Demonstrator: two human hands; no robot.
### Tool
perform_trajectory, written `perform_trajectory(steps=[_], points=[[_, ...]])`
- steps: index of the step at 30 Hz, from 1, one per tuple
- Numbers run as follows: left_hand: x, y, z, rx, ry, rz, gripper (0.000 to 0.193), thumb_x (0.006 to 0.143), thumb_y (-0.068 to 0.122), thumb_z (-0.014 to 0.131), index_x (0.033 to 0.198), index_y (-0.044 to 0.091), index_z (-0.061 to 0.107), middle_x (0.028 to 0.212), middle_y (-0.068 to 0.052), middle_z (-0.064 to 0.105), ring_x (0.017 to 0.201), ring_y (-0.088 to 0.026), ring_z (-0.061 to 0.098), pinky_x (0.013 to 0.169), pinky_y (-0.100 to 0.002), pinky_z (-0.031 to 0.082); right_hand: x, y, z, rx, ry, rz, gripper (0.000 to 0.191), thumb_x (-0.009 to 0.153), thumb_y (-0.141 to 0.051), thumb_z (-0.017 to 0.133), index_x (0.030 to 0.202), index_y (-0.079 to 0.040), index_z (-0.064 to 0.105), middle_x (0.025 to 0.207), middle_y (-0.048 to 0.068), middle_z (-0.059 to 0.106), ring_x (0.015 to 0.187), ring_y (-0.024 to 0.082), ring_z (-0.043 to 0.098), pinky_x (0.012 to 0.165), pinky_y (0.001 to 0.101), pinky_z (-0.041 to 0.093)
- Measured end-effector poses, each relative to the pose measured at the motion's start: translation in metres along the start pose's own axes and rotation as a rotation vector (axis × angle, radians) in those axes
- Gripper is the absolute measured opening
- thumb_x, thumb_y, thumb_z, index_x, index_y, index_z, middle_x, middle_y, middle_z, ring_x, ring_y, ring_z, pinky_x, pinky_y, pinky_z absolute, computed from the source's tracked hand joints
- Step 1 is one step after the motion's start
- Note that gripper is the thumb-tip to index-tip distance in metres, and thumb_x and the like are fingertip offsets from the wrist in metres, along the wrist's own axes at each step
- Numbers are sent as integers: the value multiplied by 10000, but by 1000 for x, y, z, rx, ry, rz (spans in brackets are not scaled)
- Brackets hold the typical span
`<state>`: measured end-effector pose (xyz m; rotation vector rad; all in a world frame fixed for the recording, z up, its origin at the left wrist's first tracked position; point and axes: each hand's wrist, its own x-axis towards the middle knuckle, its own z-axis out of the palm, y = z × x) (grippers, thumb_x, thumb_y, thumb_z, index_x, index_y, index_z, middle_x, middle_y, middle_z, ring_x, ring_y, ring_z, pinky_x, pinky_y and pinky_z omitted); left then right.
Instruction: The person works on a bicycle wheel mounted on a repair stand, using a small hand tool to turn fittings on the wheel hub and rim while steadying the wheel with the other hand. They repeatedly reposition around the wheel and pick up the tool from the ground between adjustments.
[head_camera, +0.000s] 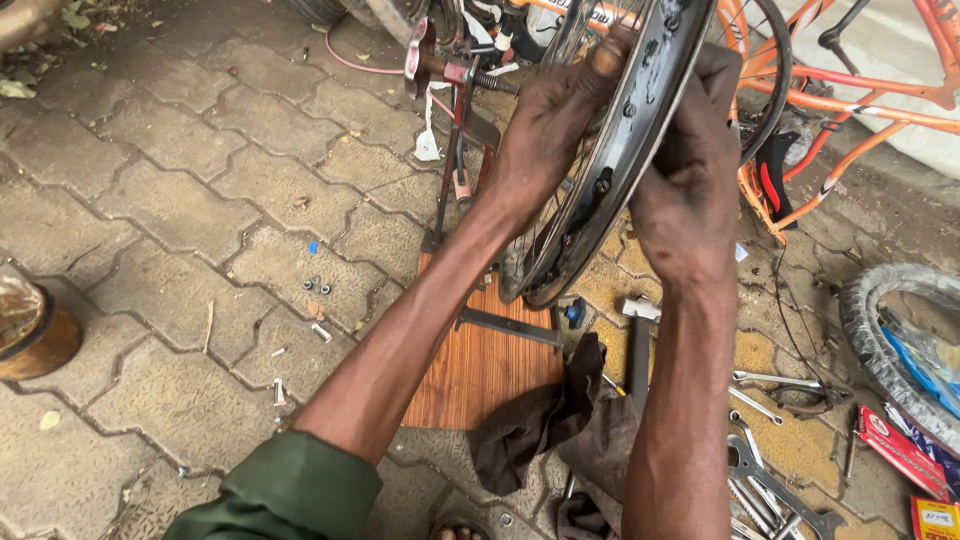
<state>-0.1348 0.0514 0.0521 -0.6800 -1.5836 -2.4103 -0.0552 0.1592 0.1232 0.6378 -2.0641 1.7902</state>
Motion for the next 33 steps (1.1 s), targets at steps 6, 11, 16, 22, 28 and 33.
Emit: perform_trajectory(steps=[6, 11, 16, 22, 28, 33], points=[[-6, 7, -8, -201, -6, 155, 654, 908, 749, 521, 972, 128, 713, 850, 29, 638, 801, -106, 528, 824, -312, 399, 10, 3, 15, -513, 271, -295, 339, 797, -45, 922, 1021, -7, 670, 1038, 39, 431, 1010, 172, 507, 793, 329, 520], [-2, 6, -12, -81, -167, 115, 627, 977, 708, 593, 960, 89, 687, 802, -23, 542, 784, -154, 520, 872, -345, 445, 3, -13, 5, -123, 37, -122, 374, 838, 2, 754, 1178, -128, 669, 1139, -65, 461, 1048, 80, 596, 892, 212, 644], [-3, 5, -6, -149, -31, -23, 630, 923, 758, 554, 912, 135, 642, 819, 33, 574, 699, -82, 441, 640, -295, 368, 6, 2, 4, -65, 114, -83, 376, 767, -92, 904, 1082, -124, 702, 1073, -45, 555, 980, 97, 594, 808, 227, 589], [-2, 13, -23, -227, -281, 114, 633, 891, 722, 621, 993, 98, 652, 762, 29, 529, 711, -105, 428, 817, -290, 375, 8, 25, 2, -350, 113, -511, 413, 843, -46, 980, 1093, -74, 653, 1069, -32, 459, 1011, 107, 470, 858, 308, 474], [8, -5, -7, 27, -71, -58, 712, 1002, 723, 518, 791, 45, 580, 664, 2, 434, 671, -179, 374, 735, -419, 346, 4, 5, -8, -136, -38, -135, 421, 920, 1, 741, 1314, -107, 637, 1234, -31, 414, 1137, 80, 534, 947, 217, 613], [-3, 7, 0, -155, -89, 114, 697, 889, 811, 470, 992, 160, 697, 821, 18, 650, 818, -151, 589, 823, -411, 438, 8, 1, 4, -163, 49, -130, 471, 806, -8, 822, 1228, -98, 631, 1201, -33, 419, 1154, 90, 545, 971, 234, 591]])
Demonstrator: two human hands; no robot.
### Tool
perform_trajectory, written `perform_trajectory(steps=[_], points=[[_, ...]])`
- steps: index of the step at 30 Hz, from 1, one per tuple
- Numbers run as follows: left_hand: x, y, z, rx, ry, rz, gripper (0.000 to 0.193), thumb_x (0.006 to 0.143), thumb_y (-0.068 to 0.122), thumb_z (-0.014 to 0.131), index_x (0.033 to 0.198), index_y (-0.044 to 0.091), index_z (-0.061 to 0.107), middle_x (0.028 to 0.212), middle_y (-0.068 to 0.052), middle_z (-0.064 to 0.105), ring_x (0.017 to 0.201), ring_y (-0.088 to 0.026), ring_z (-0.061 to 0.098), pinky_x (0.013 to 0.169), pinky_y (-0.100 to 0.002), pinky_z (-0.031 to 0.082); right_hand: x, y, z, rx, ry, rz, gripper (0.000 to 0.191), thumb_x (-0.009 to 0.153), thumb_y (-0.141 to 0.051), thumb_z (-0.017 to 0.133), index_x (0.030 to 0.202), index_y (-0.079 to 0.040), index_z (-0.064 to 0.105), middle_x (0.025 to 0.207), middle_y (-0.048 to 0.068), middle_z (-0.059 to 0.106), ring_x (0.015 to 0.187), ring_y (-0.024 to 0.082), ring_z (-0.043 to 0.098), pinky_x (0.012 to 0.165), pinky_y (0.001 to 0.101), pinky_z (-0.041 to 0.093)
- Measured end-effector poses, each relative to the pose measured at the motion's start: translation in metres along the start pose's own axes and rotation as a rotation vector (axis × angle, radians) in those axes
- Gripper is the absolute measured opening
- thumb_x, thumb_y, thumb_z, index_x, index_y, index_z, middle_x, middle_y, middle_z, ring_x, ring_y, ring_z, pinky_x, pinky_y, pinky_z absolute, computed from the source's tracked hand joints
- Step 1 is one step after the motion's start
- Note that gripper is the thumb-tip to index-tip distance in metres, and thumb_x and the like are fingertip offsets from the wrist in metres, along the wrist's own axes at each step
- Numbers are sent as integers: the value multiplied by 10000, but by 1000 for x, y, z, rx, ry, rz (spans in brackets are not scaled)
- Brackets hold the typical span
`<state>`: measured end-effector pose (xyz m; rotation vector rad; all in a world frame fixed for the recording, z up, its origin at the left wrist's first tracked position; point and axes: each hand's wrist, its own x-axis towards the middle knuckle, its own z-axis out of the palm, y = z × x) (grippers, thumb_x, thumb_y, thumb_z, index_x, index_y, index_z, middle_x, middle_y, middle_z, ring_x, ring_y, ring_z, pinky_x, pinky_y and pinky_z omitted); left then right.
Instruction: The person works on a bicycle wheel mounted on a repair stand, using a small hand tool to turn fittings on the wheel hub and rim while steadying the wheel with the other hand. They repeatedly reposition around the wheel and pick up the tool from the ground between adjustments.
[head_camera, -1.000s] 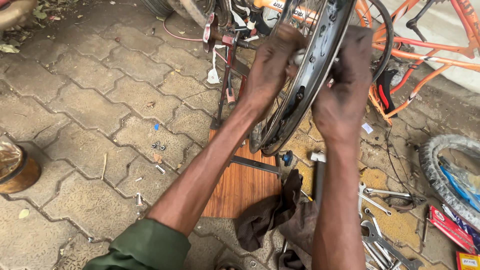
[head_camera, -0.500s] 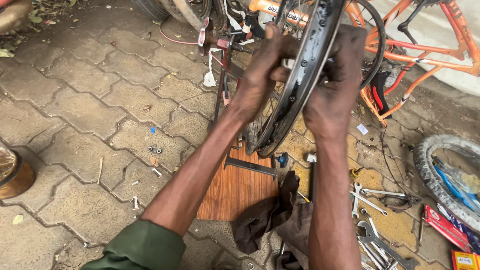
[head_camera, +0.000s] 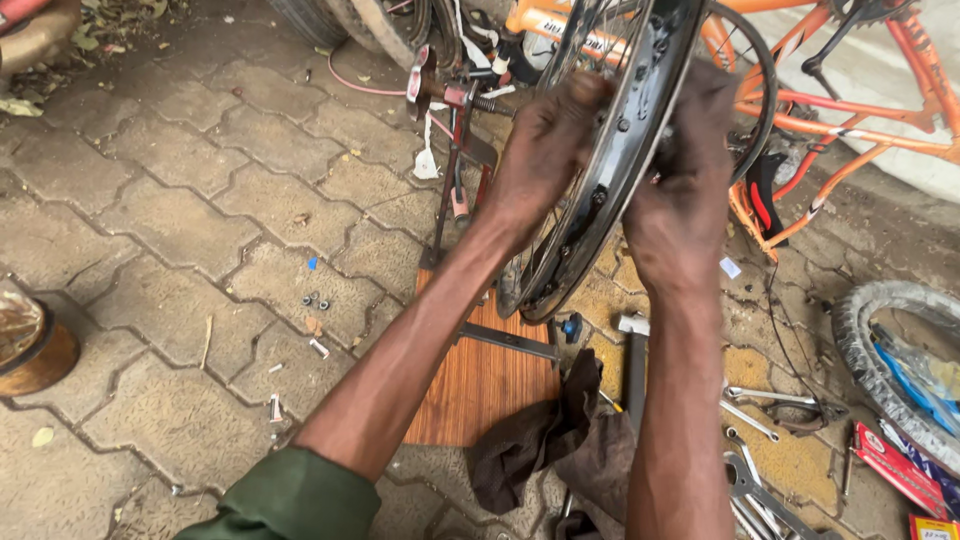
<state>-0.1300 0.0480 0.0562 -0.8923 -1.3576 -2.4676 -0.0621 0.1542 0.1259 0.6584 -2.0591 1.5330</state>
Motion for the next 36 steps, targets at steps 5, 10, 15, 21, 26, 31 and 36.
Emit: perform_trajectory(steps=[5, 10, 15, 21, 26, 31, 36], points=[[-7, 21, -10, -184, -7, -16, 669, 942, 713, 572, 1078, 77, 729, 971, -16, 681, 982, -147, 550, 893, -413, 373, 0, 6, 15, -129, 204, -191, 319, 813, -19, 901, 1000, -51, 645, 1122, -9, 431, 1079, 123, 554, 904, 285, 625], [4, 6, -10, 106, -77, -32, 546, 1034, 614, 519, 905, 102, 662, 808, -48, 613, 846, -184, 578, 962, -503, 483, -17, 2, 7, 17, 192, -91, 109, 963, 21, 731, 1008, -54, 666, 1181, -5, 481, 983, 94, 594, 835, 230, 621], [17, -6, -18, 207, -176, -92, 618, 1010, 677, 479, 845, 134, 722, 767, -79, 689, 756, -205, 647, 1004, -552, 527, -21, -5, 9, 243, 167, -9, 297, 922, 0, 683, 1170, -115, 566, 1159, 45, 588, 1027, 102, 658, 900, 221, 625], [2, -6, -12, -5, 22, -183, 615, 923, 766, 528, 1106, 204, 700, 1119, 22, 657, 1195, -124, 544, 1082, -481, 320, -8, -1, 4, -92, 64, -187, 181, 934, 14, 679, 1101, -51, 662, 1070, -55, 451, 1030, 80, 526, 890, 248, 602], [-1, 6, -26, -21, -63, -116, 754, 881, 650, 663, 1192, -35, 716, 1080, -171, 612, 968, -287, 423, 887, -520, 338, -7, 19, 14, -94, 142, -279, 278, 958, 56, 874, 1091, -21, 642, 1060, -34, 508, 1000, 93, 579, 895, 251, 584], [-1, -5, -31, 5, -196, -17, 675, 938, 715, 567, 1215, 108, 666, 1206, -15, 641, 1107, -135, 556, 914, -392, 461, -9, -1, -3, 99, -33, 6, 359, 868, 93, 710, 1161, -70, 582, 1081, -34, 611, 1007, 86, 645, 907, 256, 592], [5, -26, -18, 206, 22, -91, 692, 1092, 626, 476, 849, -2, 637, 709, -68, 433, 632, -173, 411, 672, -405, 407, -6, -18, -5, -52, -93, 20, 508, 897, 102, 693, 1352, -104, 599, 1126, -54, 444, 1005, 66, 586, 872, 226, 598]])
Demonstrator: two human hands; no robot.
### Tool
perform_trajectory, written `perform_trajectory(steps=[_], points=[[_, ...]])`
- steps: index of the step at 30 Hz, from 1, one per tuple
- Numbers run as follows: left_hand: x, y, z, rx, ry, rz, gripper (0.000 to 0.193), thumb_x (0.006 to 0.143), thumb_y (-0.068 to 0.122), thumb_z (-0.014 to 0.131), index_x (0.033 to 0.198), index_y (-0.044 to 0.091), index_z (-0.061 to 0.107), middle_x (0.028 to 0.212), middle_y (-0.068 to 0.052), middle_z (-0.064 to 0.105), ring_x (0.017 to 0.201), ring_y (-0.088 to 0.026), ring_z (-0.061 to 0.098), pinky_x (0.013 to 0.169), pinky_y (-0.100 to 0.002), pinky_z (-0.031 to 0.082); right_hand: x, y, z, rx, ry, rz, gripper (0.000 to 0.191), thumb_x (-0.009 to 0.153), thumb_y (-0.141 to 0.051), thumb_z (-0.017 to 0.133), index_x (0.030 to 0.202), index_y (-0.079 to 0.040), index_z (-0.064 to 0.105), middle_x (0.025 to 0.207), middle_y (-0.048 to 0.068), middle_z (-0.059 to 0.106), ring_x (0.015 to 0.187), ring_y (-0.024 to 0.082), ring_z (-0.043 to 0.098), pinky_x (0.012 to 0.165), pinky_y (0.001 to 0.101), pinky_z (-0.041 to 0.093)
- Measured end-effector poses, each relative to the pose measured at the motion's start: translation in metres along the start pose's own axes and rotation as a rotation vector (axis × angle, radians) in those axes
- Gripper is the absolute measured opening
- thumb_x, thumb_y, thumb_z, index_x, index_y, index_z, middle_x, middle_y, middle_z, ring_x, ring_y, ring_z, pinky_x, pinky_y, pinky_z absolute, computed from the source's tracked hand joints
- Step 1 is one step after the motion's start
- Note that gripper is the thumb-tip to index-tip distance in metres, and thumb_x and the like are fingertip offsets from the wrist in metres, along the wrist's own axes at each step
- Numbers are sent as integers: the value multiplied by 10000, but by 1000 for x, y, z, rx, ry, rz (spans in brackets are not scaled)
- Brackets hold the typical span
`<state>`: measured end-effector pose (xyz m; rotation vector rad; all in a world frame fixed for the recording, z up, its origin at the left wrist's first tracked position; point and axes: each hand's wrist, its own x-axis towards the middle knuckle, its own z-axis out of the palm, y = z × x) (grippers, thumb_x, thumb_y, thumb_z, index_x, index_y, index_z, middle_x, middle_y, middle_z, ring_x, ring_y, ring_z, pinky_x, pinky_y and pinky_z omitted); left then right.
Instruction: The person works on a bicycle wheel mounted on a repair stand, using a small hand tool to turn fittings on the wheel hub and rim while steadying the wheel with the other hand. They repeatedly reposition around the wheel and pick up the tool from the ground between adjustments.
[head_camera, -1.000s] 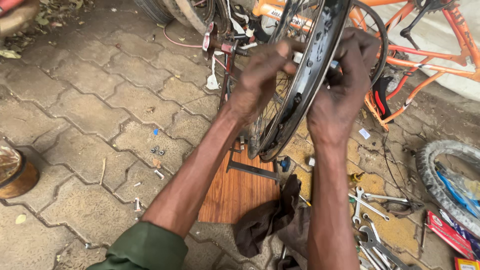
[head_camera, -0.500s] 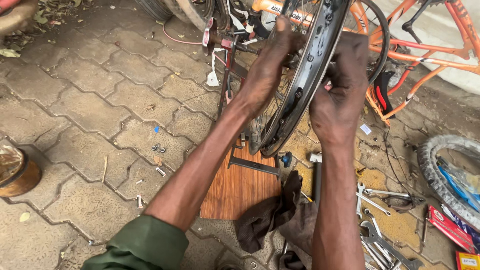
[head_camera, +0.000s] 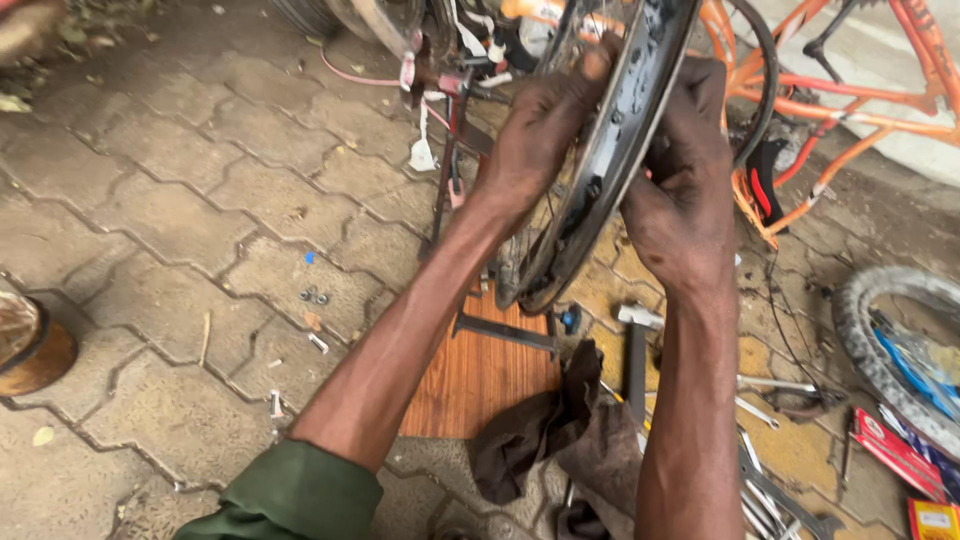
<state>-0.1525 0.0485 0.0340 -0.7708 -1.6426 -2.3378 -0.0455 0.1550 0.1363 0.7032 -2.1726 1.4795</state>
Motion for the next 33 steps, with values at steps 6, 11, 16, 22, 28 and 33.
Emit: perform_trajectory(steps=[6, 11, 16, 22, 28, 33], points=[[-16, 23, 10, 29, 72, 280, 462, 1112, 512, 383, 1201, 99, 569, 1035, -58, 512, 901, -183, 521, 777, -478, 468, 12, 32, 4, 55, 119, -40, 376, 825, 109, 783, 1104, -76, 611, 961, -79, 604, 900, 67, 638, 819, 241, 601], [-86, 57, 3, 497, 124, 470, 522, 997, 437, 614, 1344, 68, 488, 1162, -125, 519, 1103, -218, 535, 954, -411, 517, 19, 60, 10, 53, 227, -309, 232, 1016, 68, 797, 1024, -77, 615, 954, -29, 638, 866, 58, 629, 773, 257, 574], [-112, 60, 9, 604, 15, 487, 693, 903, 231, 819, 1414, -10, 418, 1183, -176, 515, 1114, -294, 583, 946, -445, 548, 23, 77, 11, 103, 253, -241, 105, 1048, 37, 686, 1129, -29, 689, 1010, 17, 725, 886, 86, 661, 741, 226, 546], [-102, 56, 12, 590, 74, 524, 671, 879, 174, 850, 1404, 4, 469, 1176, -140, 547, 1033, -282, 640, 857, -394, 587, 22, 94, 17, 448, 261, -163, 130, 1066, 19, 754, 1065, -59, 651, 995, 47, 724, 855, 93, 635, 749, 235, 506], [-86, 73, 19, 636, 152, 480, 693, 839, 256, 870, 1383, -7, 531, 1244, -144, 546, 1131, -271, 592, 951, -410, 544, 11, 71, 10, 467, 533, -134, 112, 1021, -17, 735, 1100, -36, 658, 1099, 70, 712, 921, 135, 672, 839, 271, 569], [-79, 82, 23, 693, 197, 516, 641, 831, 254, 872, 1333, 21, 549, 1259, -151, 533, 1224, -271, 521, 1070, -432, 463, -26, 45, -10, -724, 464, -352, 351, 894, 83, 882, 1049, -19, 584, 1127, 124, 601, 978, 220, 645, 747, 296, 600]])
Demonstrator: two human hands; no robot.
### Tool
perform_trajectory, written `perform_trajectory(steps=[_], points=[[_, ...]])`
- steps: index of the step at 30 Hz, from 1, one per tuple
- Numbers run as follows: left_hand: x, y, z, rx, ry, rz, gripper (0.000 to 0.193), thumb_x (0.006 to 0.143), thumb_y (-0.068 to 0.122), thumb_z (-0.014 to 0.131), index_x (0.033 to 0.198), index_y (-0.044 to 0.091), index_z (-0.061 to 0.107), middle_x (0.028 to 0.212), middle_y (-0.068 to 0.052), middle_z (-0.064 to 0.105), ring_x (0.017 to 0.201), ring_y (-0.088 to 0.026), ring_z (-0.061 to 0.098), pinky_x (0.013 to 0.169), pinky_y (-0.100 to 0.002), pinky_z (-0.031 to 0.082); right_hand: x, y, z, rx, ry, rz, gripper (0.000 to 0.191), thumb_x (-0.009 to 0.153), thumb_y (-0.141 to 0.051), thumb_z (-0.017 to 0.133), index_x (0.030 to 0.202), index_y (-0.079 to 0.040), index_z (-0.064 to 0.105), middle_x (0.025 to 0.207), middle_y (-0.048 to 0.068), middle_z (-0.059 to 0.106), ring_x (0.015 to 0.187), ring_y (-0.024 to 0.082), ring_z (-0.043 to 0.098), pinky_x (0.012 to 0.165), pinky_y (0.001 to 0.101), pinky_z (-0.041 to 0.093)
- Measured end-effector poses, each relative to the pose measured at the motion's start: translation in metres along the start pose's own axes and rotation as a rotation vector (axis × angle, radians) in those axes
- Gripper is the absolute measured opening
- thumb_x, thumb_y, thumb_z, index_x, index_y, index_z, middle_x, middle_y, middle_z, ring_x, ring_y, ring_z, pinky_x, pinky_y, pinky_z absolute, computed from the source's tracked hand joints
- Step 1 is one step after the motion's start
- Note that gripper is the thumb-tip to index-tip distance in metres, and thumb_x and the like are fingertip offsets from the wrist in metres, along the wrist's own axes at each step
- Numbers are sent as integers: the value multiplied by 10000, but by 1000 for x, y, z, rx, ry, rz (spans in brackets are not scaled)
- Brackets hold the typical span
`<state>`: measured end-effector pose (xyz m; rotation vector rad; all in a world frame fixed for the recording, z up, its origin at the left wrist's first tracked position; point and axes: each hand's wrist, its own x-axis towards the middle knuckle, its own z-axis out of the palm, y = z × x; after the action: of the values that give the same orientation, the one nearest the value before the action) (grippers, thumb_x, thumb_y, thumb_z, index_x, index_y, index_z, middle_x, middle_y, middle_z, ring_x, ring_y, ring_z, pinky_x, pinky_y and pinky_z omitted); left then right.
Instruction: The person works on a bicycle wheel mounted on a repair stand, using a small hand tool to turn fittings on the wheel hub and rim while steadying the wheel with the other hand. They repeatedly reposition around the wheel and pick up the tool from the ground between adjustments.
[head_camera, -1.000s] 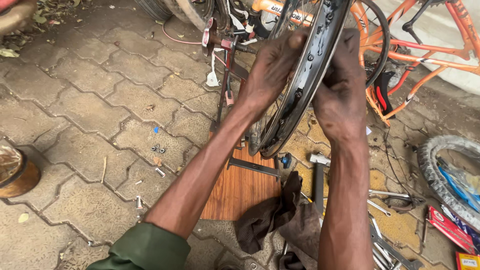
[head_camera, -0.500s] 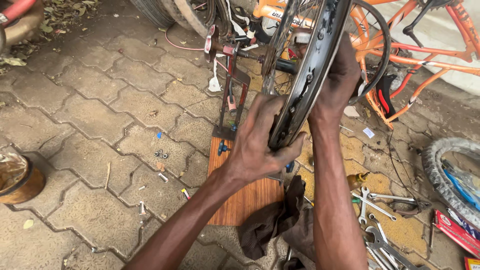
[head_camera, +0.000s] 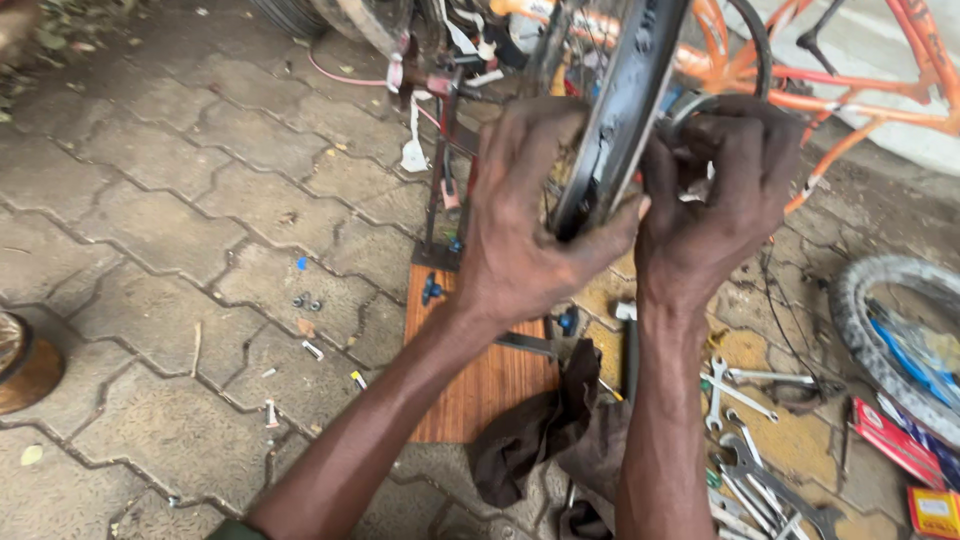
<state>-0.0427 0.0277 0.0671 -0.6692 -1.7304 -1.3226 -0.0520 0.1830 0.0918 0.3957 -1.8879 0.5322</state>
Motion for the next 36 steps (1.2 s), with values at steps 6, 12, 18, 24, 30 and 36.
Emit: perform_trajectory(steps=[6, 12, 18, 24, 30, 36], points=[[0, 1, 0, -116, -74, -150, 614, 870, 287, 857, 1353, 43, 568, 1251, -111, 561, 1187, -231, 562, 1011, -378, 477, -3, -10, -4, 102, -87, 148, 381, 898, 118, 845, 1141, -14, 582, 1121, 79, 606, 971, 163, 692, 804, 278, 608], [2, -1, 0, 4, -27, -24, 774, 878, 306, 853, 1487, 40, 456, 1464, -129, 480, 1380, -251, 449, 1171, -427, 356, -18, -4, 24, 981, -128, 564, 292, 959, 18, 602, 1247, -29, 618, 1138, 70, 704, 990, 136, 706, 914, 281, 598], [0, -7, 6, 51, -38, -29, 862, 888, 364, 807, 1582, 113, 362, 1600, -92, 398, 1457, -203, 378, 1230, -410, 279, -47, 30, 54, 1124, -89, 798, 295, 1035, -95, 634, 1309, -36, 544, 1211, 53, 691, 1037, 139, 695, 936, 322, 618], [1, -9, 11, 38, 12, -12, 875, 875, 400, 822, 1583, 203, 348, 1619, -93, 323, 1501, -226, 324, 1257, -440, 254, -38, 31, 67, 1303, -17, 676, 420, 1014, -247, 670, 1381, -61, 584, 1254, 38, 696, 1064, 106, 700, 929, 269, 610], [4, -7, 11, -89, -8, -125, 817, 835, 376, 808, 1527, 175, 424, 1559, -112, 383, 1463, -255, 412, 1189, -436, 404, -14, 12, 46, 1191, -243, 441, 430, 1068, -273, 764, 1392, -36, 610, 1161, 39, 698, 959, 108, 700, 836, 251, 627], [5, -18, 17, -621, -12, -368, 570, 1053, 473, 587, 1474, 97, 504, 1330, -151, 570, 1248, -246, 561, 1176, -464, 441, 6, -23, 32, 547, -51, 409, 197, 927, -138, 799, 1073, -17, 746, 1112, 60, 566, 943, 156, 562, 712, 294, 492]])
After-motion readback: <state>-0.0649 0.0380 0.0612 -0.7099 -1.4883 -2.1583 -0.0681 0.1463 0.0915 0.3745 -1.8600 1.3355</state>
